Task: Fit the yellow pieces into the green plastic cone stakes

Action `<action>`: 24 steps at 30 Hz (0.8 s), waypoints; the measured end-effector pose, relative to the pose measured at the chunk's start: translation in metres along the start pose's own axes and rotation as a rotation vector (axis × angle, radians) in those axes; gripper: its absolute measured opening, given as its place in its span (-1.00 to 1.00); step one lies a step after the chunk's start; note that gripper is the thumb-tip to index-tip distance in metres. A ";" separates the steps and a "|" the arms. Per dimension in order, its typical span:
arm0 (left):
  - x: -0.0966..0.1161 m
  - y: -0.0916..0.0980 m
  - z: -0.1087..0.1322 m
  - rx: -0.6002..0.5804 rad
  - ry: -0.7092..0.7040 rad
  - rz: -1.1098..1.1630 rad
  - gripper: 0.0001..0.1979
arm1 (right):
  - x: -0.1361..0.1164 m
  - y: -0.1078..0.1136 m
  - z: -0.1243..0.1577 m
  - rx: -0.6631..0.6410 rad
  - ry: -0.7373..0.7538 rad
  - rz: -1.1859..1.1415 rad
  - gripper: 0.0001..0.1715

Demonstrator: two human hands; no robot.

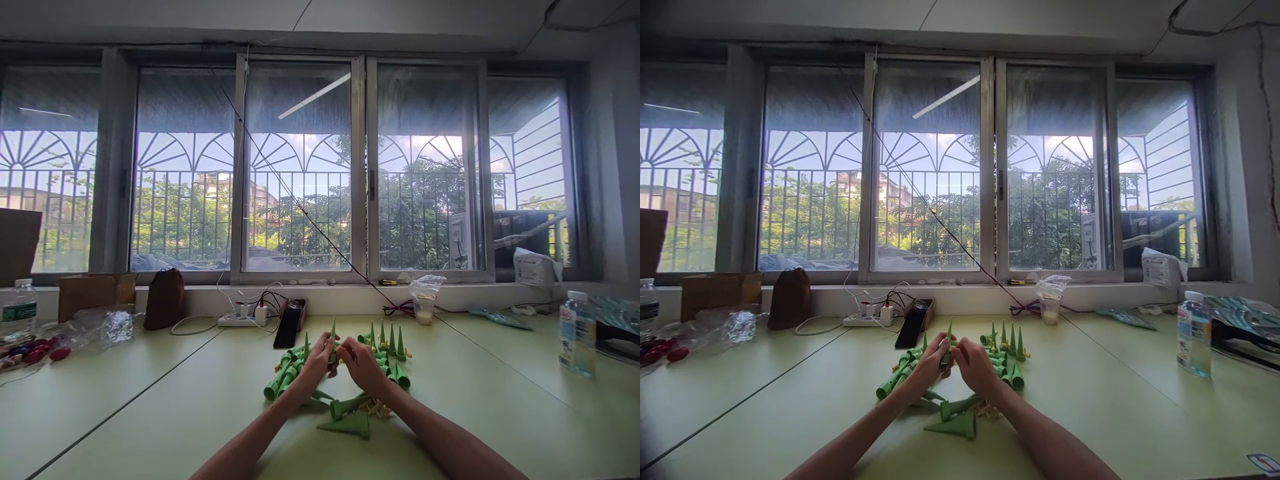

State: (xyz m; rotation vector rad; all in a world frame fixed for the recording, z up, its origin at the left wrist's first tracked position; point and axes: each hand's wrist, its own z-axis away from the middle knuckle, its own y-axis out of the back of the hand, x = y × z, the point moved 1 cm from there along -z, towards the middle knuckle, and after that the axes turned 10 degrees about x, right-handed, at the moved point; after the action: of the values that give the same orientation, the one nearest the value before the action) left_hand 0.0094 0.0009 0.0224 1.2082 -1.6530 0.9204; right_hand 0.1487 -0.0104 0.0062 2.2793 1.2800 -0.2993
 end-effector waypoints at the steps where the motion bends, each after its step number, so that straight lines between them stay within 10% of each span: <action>1: -0.001 0.000 0.000 0.002 -0.006 -0.002 -0.58 | 0.000 0.000 0.000 -0.005 0.011 0.002 -0.69; 14: -0.005 -0.004 0.001 -0.032 -0.023 -0.112 -0.56 | 0.006 -0.007 0.004 0.051 0.054 0.038 -0.60; 20: -0.017 0.002 -0.005 0.081 -0.148 -0.345 -0.55 | 0.012 -0.015 0.001 0.061 -0.163 -0.119 -0.57; 24: -0.023 0.009 -0.006 0.118 -0.352 -0.565 -0.62 | 0.014 -0.019 -0.002 -0.172 -0.426 -0.378 -0.59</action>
State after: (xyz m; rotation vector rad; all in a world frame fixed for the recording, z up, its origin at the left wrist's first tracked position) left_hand 0.0055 0.0162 0.0023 1.8753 -1.3989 0.4701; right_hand 0.1400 0.0092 -0.0046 1.7003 1.4296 -0.7325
